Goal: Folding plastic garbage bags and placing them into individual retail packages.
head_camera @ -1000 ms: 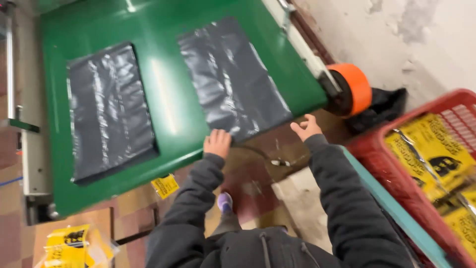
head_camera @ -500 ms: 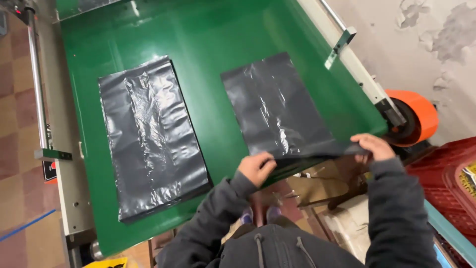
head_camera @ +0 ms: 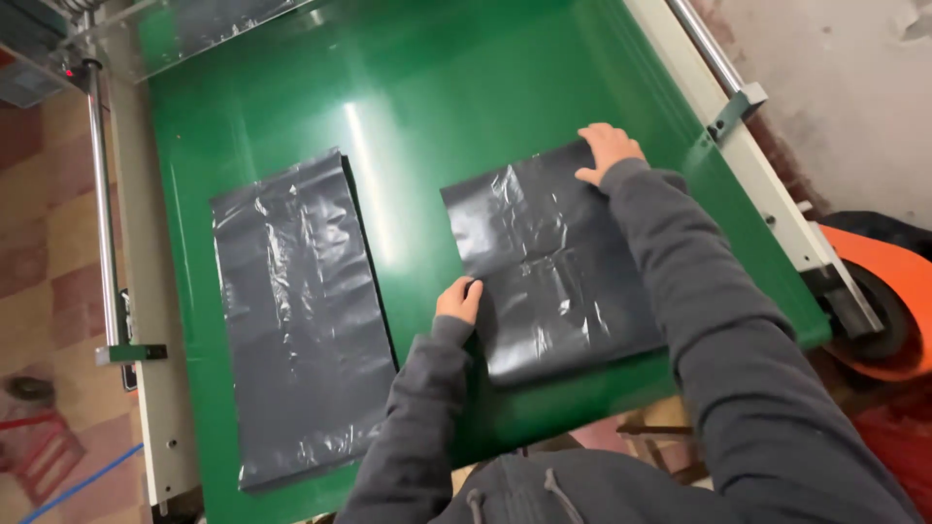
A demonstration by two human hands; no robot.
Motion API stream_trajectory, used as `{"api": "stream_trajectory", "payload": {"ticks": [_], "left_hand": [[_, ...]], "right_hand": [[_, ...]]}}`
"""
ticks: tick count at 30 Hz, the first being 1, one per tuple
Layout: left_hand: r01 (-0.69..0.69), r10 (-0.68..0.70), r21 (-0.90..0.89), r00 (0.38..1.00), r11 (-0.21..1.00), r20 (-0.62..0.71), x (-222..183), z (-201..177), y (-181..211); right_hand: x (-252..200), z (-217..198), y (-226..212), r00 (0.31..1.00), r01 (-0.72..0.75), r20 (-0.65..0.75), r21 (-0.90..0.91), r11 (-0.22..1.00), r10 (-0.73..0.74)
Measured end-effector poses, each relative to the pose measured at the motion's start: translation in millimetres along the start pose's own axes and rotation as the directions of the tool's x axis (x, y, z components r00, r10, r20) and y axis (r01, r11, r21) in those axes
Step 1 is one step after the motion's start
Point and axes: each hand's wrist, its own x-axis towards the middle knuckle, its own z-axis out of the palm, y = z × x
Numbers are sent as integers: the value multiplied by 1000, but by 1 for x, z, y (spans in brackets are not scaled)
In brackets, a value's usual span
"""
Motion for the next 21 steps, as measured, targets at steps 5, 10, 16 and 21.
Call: {"api": "stream_trajectory", "payload": {"ticks": [5,10,16,21], "left_hand": [[137,-134,-81,990,987,44,-3,-15,9],[233,-234,-23,972,972,-20,1,-8,11],[320,-320,74,947,945,-13,10,-12,22],[267,-268,191,963,945,-24,14,-3,-12]], "right_hand": [[64,11,-19,940,-35,329,-155,987,85],[76,26,-16,771,-86,587,-290,953,248],[-57,-66,-73,938,321,-158,48,946,-310],[-211,-90,-97,903,312,-304,-17,950,-302]]}}
